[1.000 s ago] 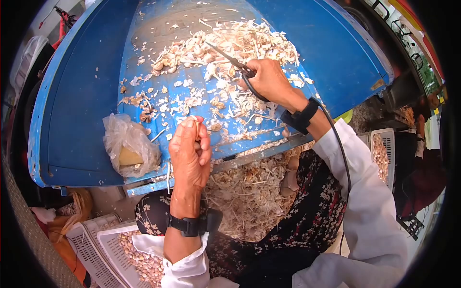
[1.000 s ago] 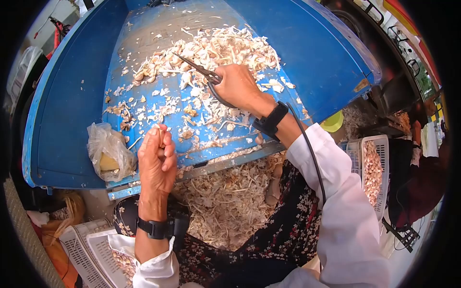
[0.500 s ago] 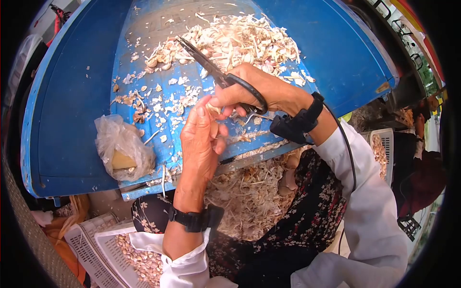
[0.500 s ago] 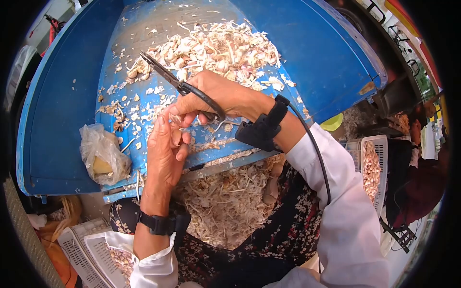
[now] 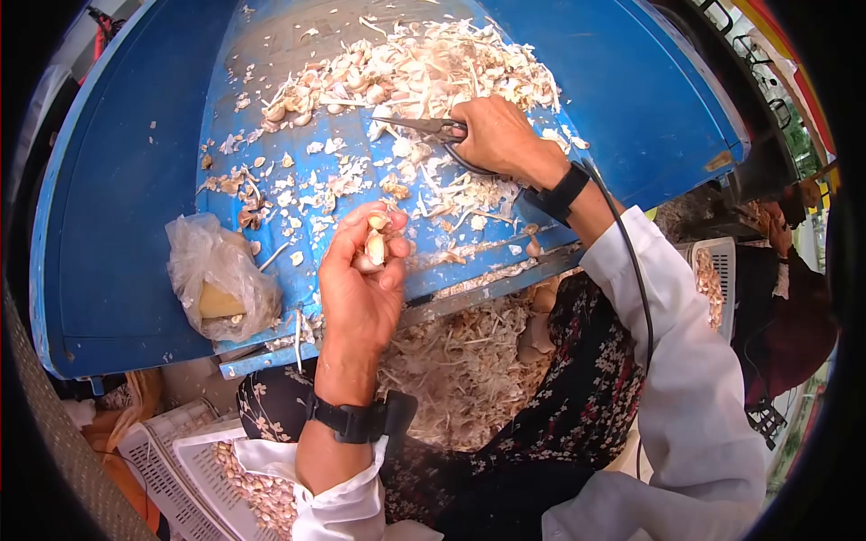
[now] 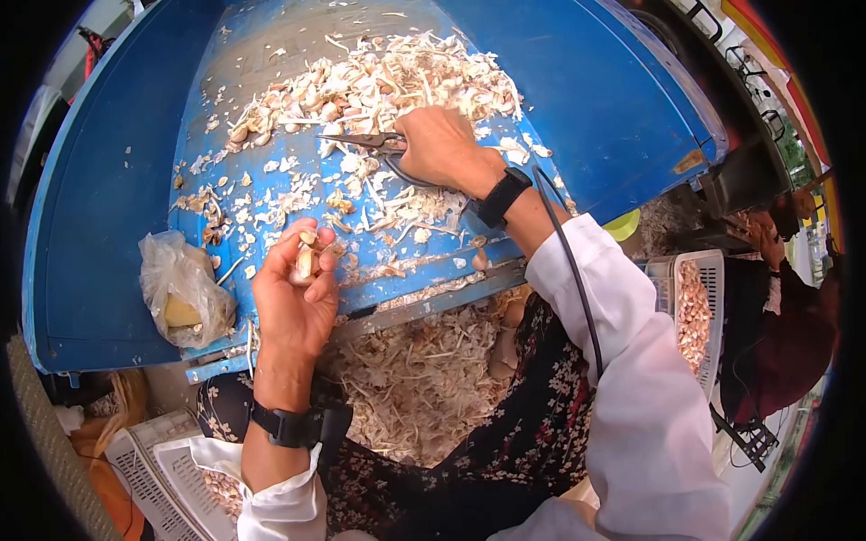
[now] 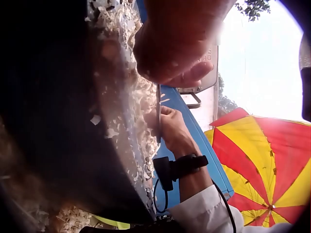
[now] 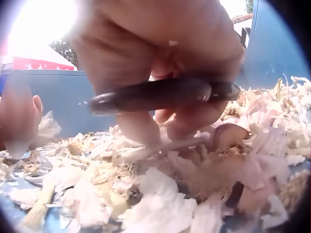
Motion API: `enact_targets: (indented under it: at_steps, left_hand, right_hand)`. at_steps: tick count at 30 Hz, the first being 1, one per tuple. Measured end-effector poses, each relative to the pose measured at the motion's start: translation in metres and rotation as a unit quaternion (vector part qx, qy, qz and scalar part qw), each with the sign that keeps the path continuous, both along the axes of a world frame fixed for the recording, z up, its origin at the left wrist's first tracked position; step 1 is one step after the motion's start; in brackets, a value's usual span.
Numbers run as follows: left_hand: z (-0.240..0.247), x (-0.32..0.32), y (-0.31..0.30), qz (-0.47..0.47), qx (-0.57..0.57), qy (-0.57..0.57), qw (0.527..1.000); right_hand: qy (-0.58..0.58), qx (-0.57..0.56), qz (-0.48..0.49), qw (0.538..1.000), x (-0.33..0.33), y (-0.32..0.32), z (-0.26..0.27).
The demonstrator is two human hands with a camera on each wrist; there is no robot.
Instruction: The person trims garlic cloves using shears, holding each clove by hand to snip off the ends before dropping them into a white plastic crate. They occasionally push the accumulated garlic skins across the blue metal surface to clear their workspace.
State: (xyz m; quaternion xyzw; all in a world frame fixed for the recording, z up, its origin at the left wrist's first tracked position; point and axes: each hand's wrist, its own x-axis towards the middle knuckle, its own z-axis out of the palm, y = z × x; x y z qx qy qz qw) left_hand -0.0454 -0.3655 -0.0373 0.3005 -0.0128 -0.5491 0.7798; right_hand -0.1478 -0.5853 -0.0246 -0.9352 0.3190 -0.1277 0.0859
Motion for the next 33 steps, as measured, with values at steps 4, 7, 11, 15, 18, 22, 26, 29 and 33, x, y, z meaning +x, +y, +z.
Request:
enact_targets:
  at_steps: [4,7,11,15,18,22,26,29,33]
  left_hand:
    - [-0.003,0.002,0.001,-0.021,-0.035,0.057,0.997]
    - [-0.010,0.007,0.003,-0.050,-0.075,0.087,0.992]
    - [0.001,-0.003,-0.001,-0.035,0.036,0.014,0.999]
    - [-0.002,-0.009,0.001,-0.024,-0.019,-0.062,0.998]
    - [0.001,-0.012,0.000,-0.003,-0.025,-0.130,0.991]
    - [-0.001,-0.013,0.003,0.048,0.086,-0.301,0.948]
    - [-0.003,-0.017,0.004,0.037,0.161,-0.437,0.884]
    - [0.005,-0.013,0.005,-0.027,0.042,-0.169,0.984]
    - [0.006,-0.006,0.007,-0.085,-0.006,-0.012,0.996]
  right_hand:
    - [-0.040,0.073,0.005,0.997,-0.001,0.001,0.009]
    - [-0.032,0.171,-0.024,0.984,-0.005,0.007,0.024]
    - [-0.282,0.415,0.135,0.854,0.002,0.067,0.041]
    - [-0.201,0.262,0.205,0.921,0.000,0.091,0.037]
    - [-0.272,0.262,0.200,0.904,-0.004,0.082,0.031]
    - [-0.191,0.203,0.024,0.960,-0.031,0.048,0.051]
    - [-0.199,0.205,0.024,0.958,-0.051,0.028,0.048]
    - [-0.167,0.232,0.021,0.958,-0.055,0.033,0.059]
    - [-0.215,0.326,0.021,0.921,-0.057,0.026,0.050]
